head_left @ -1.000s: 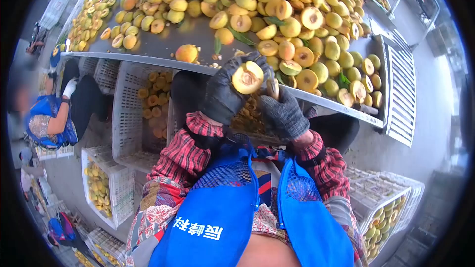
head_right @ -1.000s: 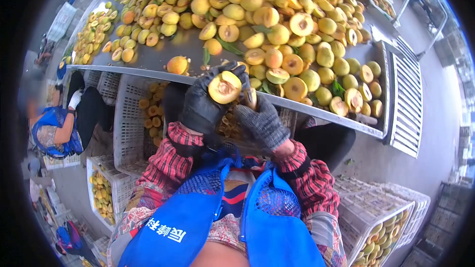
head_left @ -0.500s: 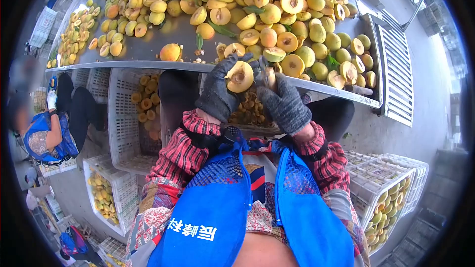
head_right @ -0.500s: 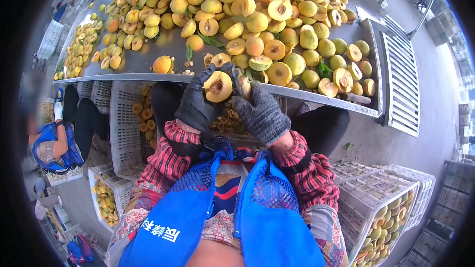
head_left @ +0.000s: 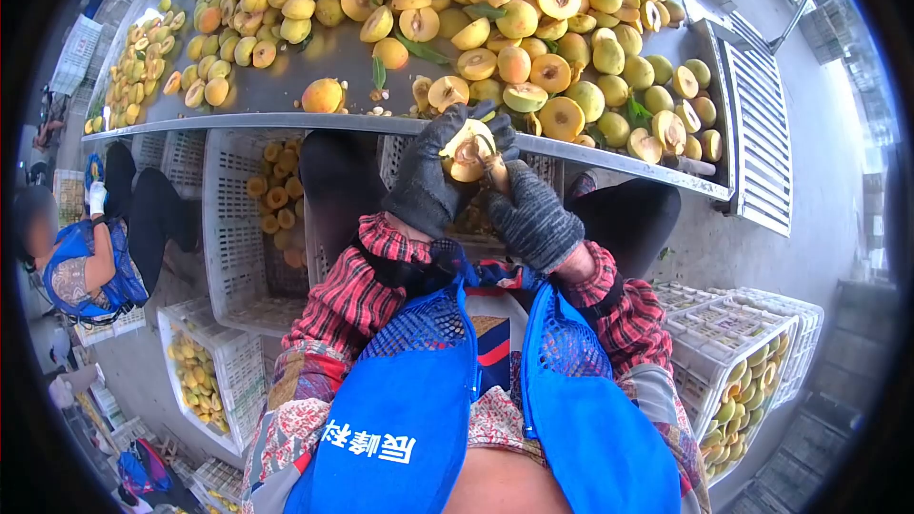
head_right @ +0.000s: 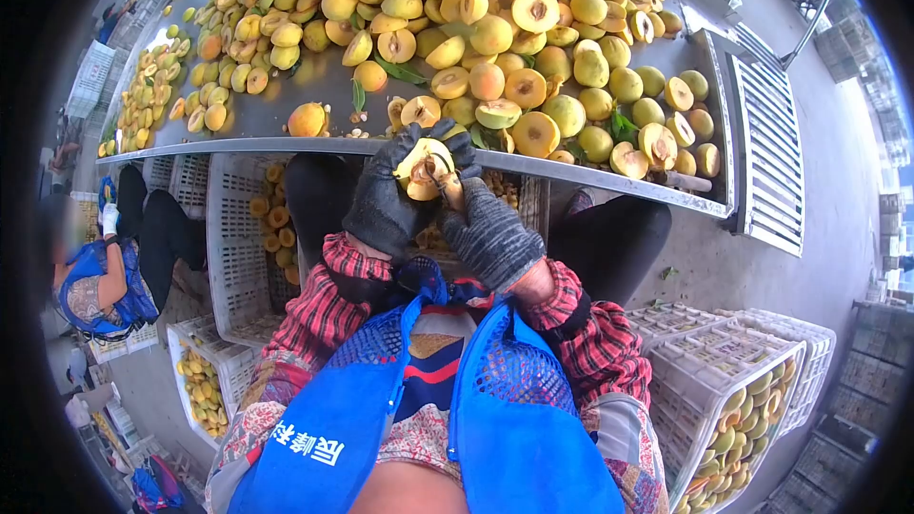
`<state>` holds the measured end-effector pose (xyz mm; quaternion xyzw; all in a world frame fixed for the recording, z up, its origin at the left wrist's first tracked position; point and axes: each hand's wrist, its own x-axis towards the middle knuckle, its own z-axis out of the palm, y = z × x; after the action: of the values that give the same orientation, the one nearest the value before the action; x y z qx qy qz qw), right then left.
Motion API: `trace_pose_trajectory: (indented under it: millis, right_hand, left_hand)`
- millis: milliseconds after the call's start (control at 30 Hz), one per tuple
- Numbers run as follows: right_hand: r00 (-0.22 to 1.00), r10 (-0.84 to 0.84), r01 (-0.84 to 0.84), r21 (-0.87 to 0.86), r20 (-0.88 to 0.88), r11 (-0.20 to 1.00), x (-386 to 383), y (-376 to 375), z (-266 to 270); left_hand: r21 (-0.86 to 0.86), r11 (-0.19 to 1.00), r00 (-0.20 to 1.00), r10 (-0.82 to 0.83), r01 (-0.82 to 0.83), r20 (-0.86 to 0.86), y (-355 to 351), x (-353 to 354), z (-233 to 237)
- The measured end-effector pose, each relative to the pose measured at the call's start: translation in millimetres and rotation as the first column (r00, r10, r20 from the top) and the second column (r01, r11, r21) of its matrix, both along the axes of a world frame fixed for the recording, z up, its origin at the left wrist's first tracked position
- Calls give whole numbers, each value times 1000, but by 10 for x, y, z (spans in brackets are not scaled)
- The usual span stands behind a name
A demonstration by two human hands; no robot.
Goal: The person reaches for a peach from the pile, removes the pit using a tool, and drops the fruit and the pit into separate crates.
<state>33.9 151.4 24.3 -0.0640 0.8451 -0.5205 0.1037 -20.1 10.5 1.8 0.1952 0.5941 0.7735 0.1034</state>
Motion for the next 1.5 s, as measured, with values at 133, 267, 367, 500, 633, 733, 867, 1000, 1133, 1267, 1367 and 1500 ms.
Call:
trace_pose_trajectory:
  millis: [133,267,367,500,633,733,867,1000,1133,1267,1367,1500]
  right_hand:
    - [999,11,-13,73,32,997,-10,-17,-1]
    - [998,10,-17,114,55,993,-16,-56,64]
    - [998,42,-35,144,-43,989,3,-104,-25]
    - [982,82,-41,236,-169,971,6,-162,-246]
    - [979,63,-30,165,-195,986,35,-193,-289]
    - [991,77,-62,139,-108,988,21,-215,-308]
    - [983,176,-163,198,-49,967,53,-170,-262]
    - [979,138,-174,270,149,947,26,-189,-196]
    - [942,330,-336,138,63,932,-2,-150,-438]
    - [932,231,-259,69,278,963,-27,-170,-372]
    - [959,218,-233,65,180,970,9,-188,-497]
    - [963,187,-221,167,195,961,51,-279,-588]
  left_hand:
    - [94,995,995,32,-42,98,10,14,-76]
    - [363,923,956,14,-125,294,90,76,47]
    - [279,930,920,124,-239,372,157,104,65]
    - [557,766,786,-114,-321,608,137,38,-240]
    - [77,976,949,177,-203,261,100,65,-384]
    - [252,948,951,121,-196,286,79,93,-327]
    - [-368,891,963,224,-266,-152,-106,63,-318]
    - [-428,867,966,207,-254,-154,-137,102,-343]
    - [-449,837,927,165,-312,-336,-180,114,-387]
    - [-528,753,891,170,-393,-421,-260,144,-653]
    - [-489,757,893,291,-434,-342,-209,270,-567]
    - [-204,825,813,559,-527,163,-31,274,-411]
